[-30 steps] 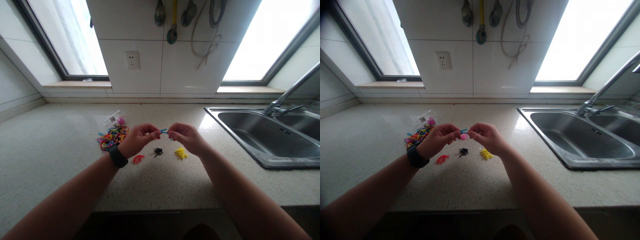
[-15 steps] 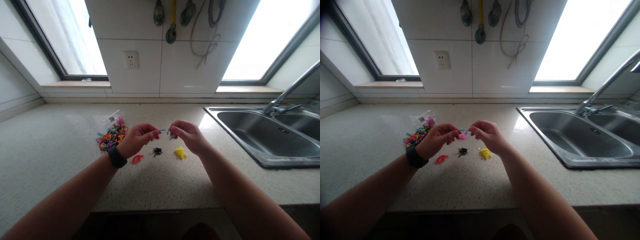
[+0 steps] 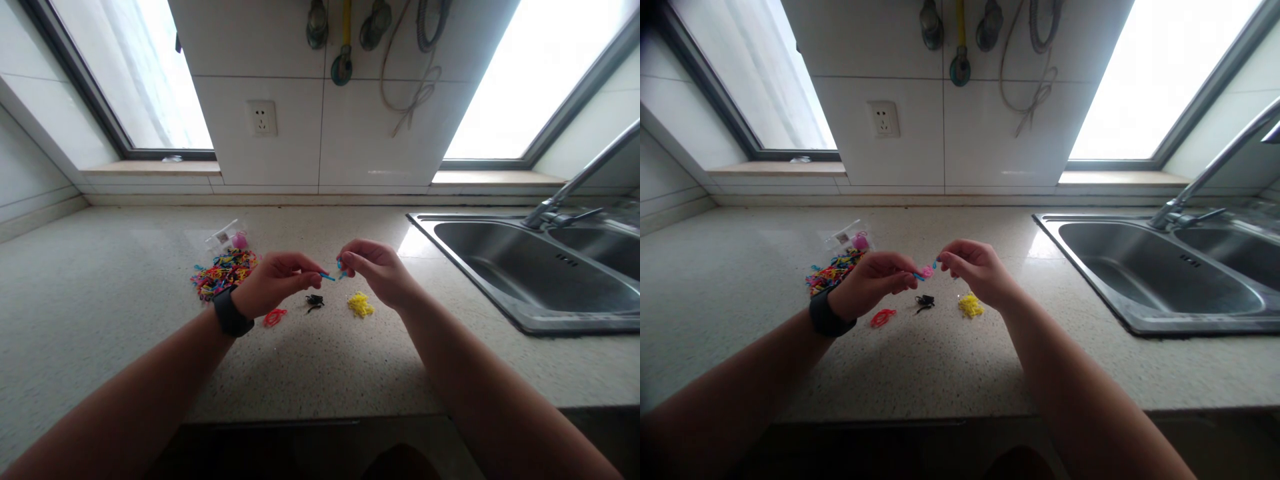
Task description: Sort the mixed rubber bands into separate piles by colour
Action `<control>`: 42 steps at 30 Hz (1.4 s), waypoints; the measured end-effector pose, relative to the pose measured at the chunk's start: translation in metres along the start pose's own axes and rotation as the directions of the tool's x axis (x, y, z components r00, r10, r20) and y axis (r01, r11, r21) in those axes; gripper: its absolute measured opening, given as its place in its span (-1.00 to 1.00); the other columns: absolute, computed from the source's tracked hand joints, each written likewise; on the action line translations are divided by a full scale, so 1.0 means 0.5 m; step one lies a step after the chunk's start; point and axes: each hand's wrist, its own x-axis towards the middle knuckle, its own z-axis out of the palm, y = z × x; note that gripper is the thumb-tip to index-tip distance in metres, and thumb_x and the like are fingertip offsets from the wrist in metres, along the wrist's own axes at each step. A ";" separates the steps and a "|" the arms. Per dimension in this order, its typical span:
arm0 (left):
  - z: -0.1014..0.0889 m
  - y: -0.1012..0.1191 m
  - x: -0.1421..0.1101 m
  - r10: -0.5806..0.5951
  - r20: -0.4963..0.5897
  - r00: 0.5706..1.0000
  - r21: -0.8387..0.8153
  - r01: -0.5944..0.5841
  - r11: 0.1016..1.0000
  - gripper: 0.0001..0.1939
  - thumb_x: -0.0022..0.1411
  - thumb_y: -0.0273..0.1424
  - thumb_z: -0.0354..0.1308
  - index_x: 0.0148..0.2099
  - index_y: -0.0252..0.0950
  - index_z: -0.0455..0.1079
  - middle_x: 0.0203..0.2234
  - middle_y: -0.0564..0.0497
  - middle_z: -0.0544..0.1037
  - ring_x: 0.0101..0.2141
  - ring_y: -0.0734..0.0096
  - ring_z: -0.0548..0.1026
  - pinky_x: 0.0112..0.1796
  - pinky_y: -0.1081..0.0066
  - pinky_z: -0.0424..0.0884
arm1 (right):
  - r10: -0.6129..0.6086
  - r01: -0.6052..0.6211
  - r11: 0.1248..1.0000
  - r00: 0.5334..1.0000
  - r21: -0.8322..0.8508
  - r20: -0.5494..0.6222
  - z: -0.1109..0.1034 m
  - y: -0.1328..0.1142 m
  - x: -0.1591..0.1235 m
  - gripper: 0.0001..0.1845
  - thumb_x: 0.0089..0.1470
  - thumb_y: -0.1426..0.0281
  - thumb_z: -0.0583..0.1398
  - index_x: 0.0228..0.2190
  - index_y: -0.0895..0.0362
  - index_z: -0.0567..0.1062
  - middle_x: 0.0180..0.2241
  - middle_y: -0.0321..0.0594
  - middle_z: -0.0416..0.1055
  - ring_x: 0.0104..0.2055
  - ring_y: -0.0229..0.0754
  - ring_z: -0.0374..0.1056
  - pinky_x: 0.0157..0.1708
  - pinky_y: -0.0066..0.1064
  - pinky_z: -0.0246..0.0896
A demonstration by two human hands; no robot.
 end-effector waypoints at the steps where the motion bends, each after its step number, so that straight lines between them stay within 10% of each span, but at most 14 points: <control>1: 0.000 0.001 0.000 0.001 0.007 1.000 -0.003 -0.001 1.000 -0.90 0.21 -0.39 0.36 -0.21 -0.28 0.60 -0.49 0.04 0.60 -0.52 0.61 0.41 -0.45 0.57 0.35 | 0.001 -0.001 1.000 1.000 0.003 0.000 0.000 0.000 0.000 -0.80 0.11 0.25 0.31 -0.41 0.14 0.57 -0.49 -0.30 0.47 -0.48 -0.34 0.27 -0.45 -0.43 0.21; 34: -0.003 0.006 -0.002 0.008 -0.019 1.000 -0.042 -0.009 0.999 -0.87 0.11 -0.35 0.42 -0.27 -0.26 0.64 -0.48 0.00 0.61 -0.49 0.53 0.46 -0.43 0.50 0.40 | -0.030 0.026 0.999 0.988 0.025 0.153 -0.012 -0.021 -0.012 -0.78 0.03 0.21 0.39 -0.43 0.12 0.61 -0.48 -0.28 0.49 -0.45 -0.31 0.32 -0.42 -0.41 0.25; 38: -0.005 0.003 -0.002 -0.008 -0.046 0.999 0.009 0.009 1.000 -0.80 0.12 -0.28 0.42 -0.25 -0.28 0.63 -0.51 0.00 0.60 -0.52 0.54 0.43 -0.46 0.52 0.38 | -0.013 0.037 0.964 0.996 -0.264 0.090 -0.047 0.001 0.002 -0.75 0.07 0.19 0.34 -0.36 0.13 0.62 -0.46 -0.25 0.50 -0.44 -0.27 0.31 -0.42 -0.37 0.21; 42: -0.002 0.006 0.001 -0.025 -0.077 0.997 0.091 0.032 0.995 -0.79 0.15 -0.26 0.39 -0.25 -0.31 0.62 -0.54 0.02 0.57 -0.54 0.56 0.41 -0.49 0.55 0.36 | 0.015 -0.013 0.671 1.000 -0.741 -0.004 -0.105 0.047 0.020 -0.81 0.14 0.28 0.27 -0.35 0.12 0.64 -0.52 -0.26 0.46 -0.48 -0.26 0.24 -0.44 -0.33 0.11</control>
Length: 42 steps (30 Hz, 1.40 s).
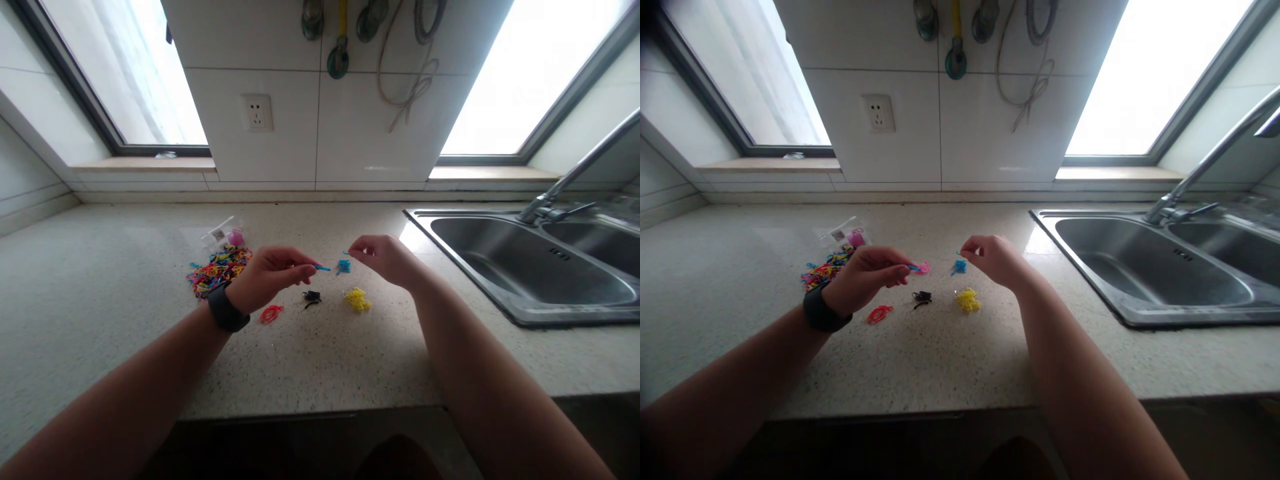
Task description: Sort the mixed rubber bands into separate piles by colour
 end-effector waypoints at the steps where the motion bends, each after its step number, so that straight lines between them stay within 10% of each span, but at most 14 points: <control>1: 0.001 0.002 0.001 -0.003 -0.008 1.000 0.022 0.003 1.000 -0.79 0.16 -0.26 0.38 -0.25 -0.31 0.61 -0.55 0.02 0.57 -0.54 0.57 0.41 -0.50 0.55 0.35 | 0.016 -0.014 0.997 1.000 -0.073 0.021 0.001 0.015 0.002 -0.83 0.14 0.29 0.27 -0.35 0.10 0.64 -0.51 -0.26 0.47 -0.48 -0.25 0.26 -0.43 -0.32 0.10; 14: -0.002 -0.025 0.005 -0.032 0.001 0.999 0.237 0.031 0.971 -0.73 0.25 -0.23 0.28 -0.18 -0.36 0.59 -0.49 -0.02 0.56 -0.50 0.52 0.41 -0.48 0.52 0.32 | 0.044 -0.016 0.984 0.987 -0.177 0.157 0.015 0.054 0.007 -0.89 0.09 0.31 0.30 -0.34 0.01 0.66 -0.41 -0.24 0.57 -0.48 -0.23 0.30 -0.41 -0.32 0.11; 34: 0.019 -0.022 0.037 0.083 0.174 0.981 0.752 -0.187 0.632 -0.75 0.33 -0.26 0.16 -0.15 -0.26 0.61 -0.47 0.00 0.58 -0.47 0.44 0.41 -0.42 0.44 0.22 | 0.189 -0.217 0.953 0.972 -0.212 -0.143 0.031 0.060 0.020 -0.71 0.19 0.22 0.16 -0.37 0.10 0.62 -0.44 -0.16 0.56 -0.40 -0.16 0.38 -0.38 -0.36 0.13; 42: 0.045 -0.010 0.126 0.020 0.202 0.979 0.687 -0.157 0.709 -0.72 0.31 -0.25 0.17 -0.14 -0.31 0.62 -0.49 -0.03 0.59 -0.53 0.46 0.41 -0.45 0.45 0.21 | 0.189 -0.225 0.951 0.966 -0.212 -0.176 0.025 0.063 0.021 -0.73 0.18 0.24 0.15 -0.37 0.07 0.62 -0.40 -0.18 0.58 -0.38 -0.16 0.38 -0.38 -0.37 0.11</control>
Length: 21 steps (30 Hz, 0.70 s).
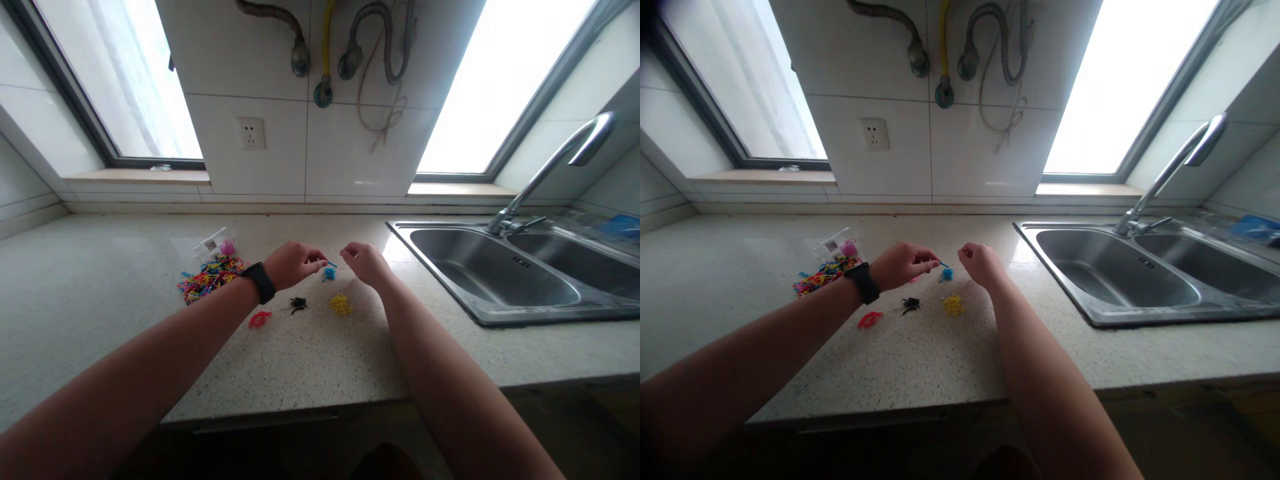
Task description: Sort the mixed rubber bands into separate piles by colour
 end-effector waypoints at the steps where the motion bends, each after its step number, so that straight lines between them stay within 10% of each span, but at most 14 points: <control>1: 0.007 -0.005 0.008 0.001 0.002 1.000 0.006 -0.001 1.000 -0.72 0.31 -0.25 0.17 -0.15 -0.31 0.62 -0.48 -0.04 0.60 -0.53 0.45 0.42 -0.45 0.45 0.22 | 0.003 -0.003 1.000 1.000 0.002 -0.003 0.000 0.001 0.001 -0.72 0.19 0.24 0.15 -0.36 0.07 0.62 -0.40 -0.18 0.58 -0.39 -0.17 0.38 -0.38 -0.37 0.11; 11: 0.067 -0.062 0.049 -0.075 0.108 0.991 0.400 0.026 0.916 -0.68 0.34 -0.19 0.10 -0.09 -0.17 0.65 -0.26 -0.09 0.68 -0.28 0.21 0.57 -0.33 0.35 0.33 | 0.011 -0.011 1.000 1.000 0.006 -0.029 0.006 0.010 0.006 -0.72 0.18 0.24 0.15 -0.37 0.07 0.63 -0.42 -0.20 0.57 -0.40 -0.18 0.37 -0.40 -0.40 0.08; 21: -0.042 -0.047 -0.061 0.022 0.109 0.994 0.287 -0.053 0.956 -0.75 0.35 -0.27 0.12 -0.15 -0.26 0.60 -0.32 -0.03 0.64 -0.29 0.32 0.53 -0.22 0.35 0.34 | -0.035 0.035 0.999 0.999 0.040 0.007 0.009 0.010 0.002 -0.76 0.18 0.27 0.16 -0.36 0.07 0.62 -0.43 -0.21 0.56 -0.42 -0.19 0.37 -0.39 -0.39 0.13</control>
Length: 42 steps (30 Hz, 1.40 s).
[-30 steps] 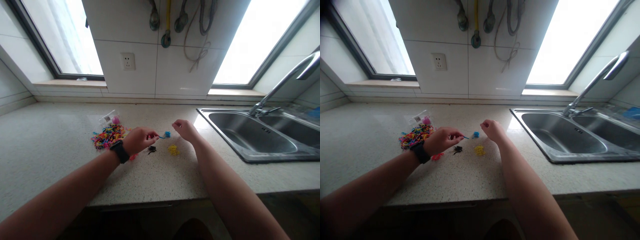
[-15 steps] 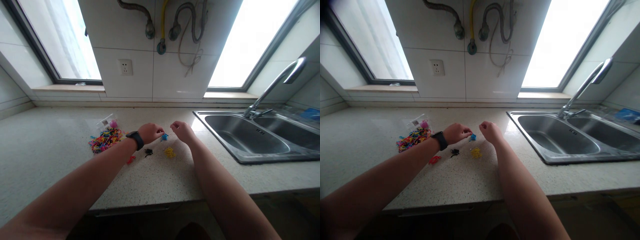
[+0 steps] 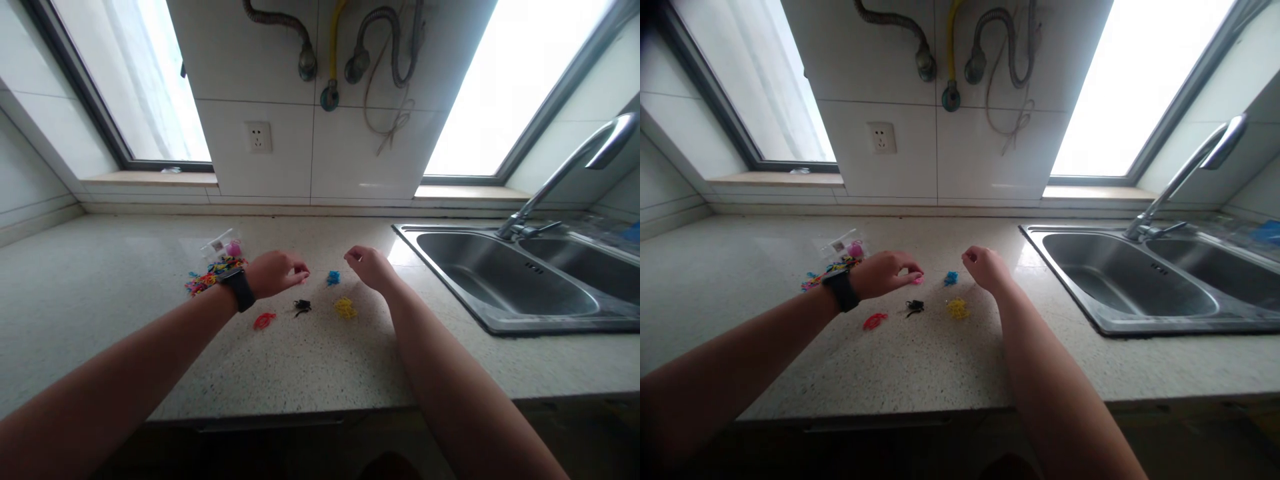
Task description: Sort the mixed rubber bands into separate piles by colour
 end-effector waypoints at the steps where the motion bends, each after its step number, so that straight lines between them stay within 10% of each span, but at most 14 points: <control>1: -0.006 0.001 -0.024 -0.020 -0.024 1.000 -0.022 0.019 1.000 -0.75 0.36 -0.27 0.12 -0.14 -0.25 0.59 -0.33 -0.02 0.63 -0.31 0.34 0.52 -0.24 0.36 0.34 | -0.009 0.009 1.000 1.000 0.003 0.009 0.000 -0.002 -0.001 -0.76 0.18 0.28 0.16 -0.36 0.07 0.61 -0.43 -0.22 0.56 -0.42 -0.20 0.37 -0.39 -0.39 0.13; 10: 0.041 -0.002 -0.216 -0.274 -0.251 0.928 -0.164 0.239 0.957 -0.77 0.39 -0.33 0.02 -0.13 -0.29 0.49 -0.34 -0.02 0.59 -0.37 0.38 0.49 -0.33 0.40 0.37 | -0.285 0.268 0.954 0.949 0.137 0.131 -0.027 -0.076 -0.037 -0.83 0.19 0.36 0.19 -0.25 0.09 0.60 -0.38 -0.24 0.53 -0.39 -0.24 0.38 -0.35 -0.41 0.21; 17: 0.056 -0.022 -0.220 -0.284 -0.278 0.918 -0.133 0.256 0.958 -0.79 0.38 -0.36 0.00 -0.17 -0.27 0.47 -0.33 -0.02 0.58 -0.34 0.34 0.51 -0.27 0.36 0.38 | -0.616 0.544 0.786 0.647 0.294 0.449 -0.010 -0.180 -0.090 -0.66 0.18 0.36 0.28 0.01 0.04 0.55 -0.01 -0.12 0.51 0.07 -0.08 0.36 0.11 -0.24 0.18; 20: 0.055 -0.025 -0.212 -0.258 -0.248 0.934 -0.117 0.236 0.965 -0.81 0.37 -0.38 0.02 -0.18 -0.27 0.45 -0.32 -0.02 0.58 -0.30 0.33 0.51 -0.22 0.33 0.38 | -0.614 0.559 0.781 0.609 0.277 0.502 0.005 -0.193 -0.091 -0.72 0.18 0.42 0.27 -0.05 0.05 0.59 -0.06 -0.13 0.52 0.05 -0.07 0.36 0.11 -0.23 0.17; 32: 0.056 -0.035 -0.211 -0.209 -0.225 0.952 -0.117 0.186 0.975 -0.84 0.34 -0.43 0.03 -0.20 -0.28 0.44 -0.38 0.00 0.55 -0.38 0.38 0.47 -0.29 0.37 0.34 | -0.574 0.397 0.818 0.596 0.416 0.561 -0.008 -0.191 -0.088 -0.84 0.11 0.51 0.28 -0.25 0.14 0.65 -0.29 -0.20 0.48 -0.34 -0.28 0.38 -0.27 -0.46 0.27; 42: 0.053 -0.042 -0.210 -0.221 -0.252 0.942 -0.117 0.197 0.973 -0.85 0.34 -0.44 0.04 -0.21 -0.27 0.44 -0.41 0.02 0.54 -0.40 0.40 0.47 -0.32 0.37 0.34 | -0.380 0.330 0.900 0.914 0.285 0.143 -0.020 -0.119 -0.051 -0.81 0.22 0.39 0.15 -0.23 0.11 0.58 -0.34 -0.23 0.47 -0.40 -0.27 0.29 -0.35 -0.39 0.19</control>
